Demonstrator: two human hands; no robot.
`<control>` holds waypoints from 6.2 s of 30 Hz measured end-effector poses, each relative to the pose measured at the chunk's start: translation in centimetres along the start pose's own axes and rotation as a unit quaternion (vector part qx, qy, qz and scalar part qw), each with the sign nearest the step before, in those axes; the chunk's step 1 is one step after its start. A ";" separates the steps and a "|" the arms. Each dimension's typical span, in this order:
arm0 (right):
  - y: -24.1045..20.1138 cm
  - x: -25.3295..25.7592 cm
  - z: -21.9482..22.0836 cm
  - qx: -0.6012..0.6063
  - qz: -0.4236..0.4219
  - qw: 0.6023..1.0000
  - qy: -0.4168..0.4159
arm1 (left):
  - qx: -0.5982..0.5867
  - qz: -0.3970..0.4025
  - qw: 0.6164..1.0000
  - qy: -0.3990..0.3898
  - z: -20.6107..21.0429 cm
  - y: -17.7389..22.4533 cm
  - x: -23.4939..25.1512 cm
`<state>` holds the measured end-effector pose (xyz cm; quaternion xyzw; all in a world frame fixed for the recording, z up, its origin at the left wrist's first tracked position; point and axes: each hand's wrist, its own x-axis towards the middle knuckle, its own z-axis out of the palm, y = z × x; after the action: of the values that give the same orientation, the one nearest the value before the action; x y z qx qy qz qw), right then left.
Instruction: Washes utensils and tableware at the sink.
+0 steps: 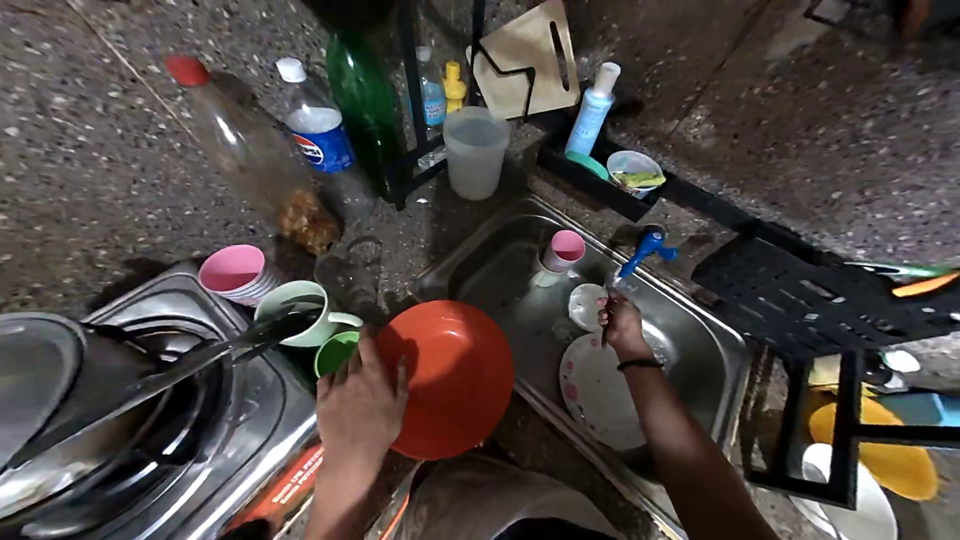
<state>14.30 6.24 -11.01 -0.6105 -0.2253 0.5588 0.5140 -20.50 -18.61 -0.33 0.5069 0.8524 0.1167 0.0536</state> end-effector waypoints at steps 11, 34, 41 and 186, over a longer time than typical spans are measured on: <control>0.1 -0.1 0.1 0.000 -0.037 0.997 -0.073 | 0.042 -0.056 0.992 -0.110 -2.5 -1.3 3.4; 0.7 1.6 0.8 0.002 0.045 0.997 -0.068 | -0.202 0.126 0.926 0.294 5.0 0.3 -5.7; 2.5 -5.7 3.3 -0.156 -0.002 0.987 -0.035 | -0.193 0.174 0.936 0.238 9.3 -2.7 -9.6; 4.6 -9.6 -9.8 -0.646 -0.319 0.690 -0.070 | -0.639 -0.009 0.761 -0.112 18.9 26.7 4.7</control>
<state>19.19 -7.33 -12.23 -0.6425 -0.7470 0.1188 0.1231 3.97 0.46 -11.75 0.3569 0.5726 0.5760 0.4614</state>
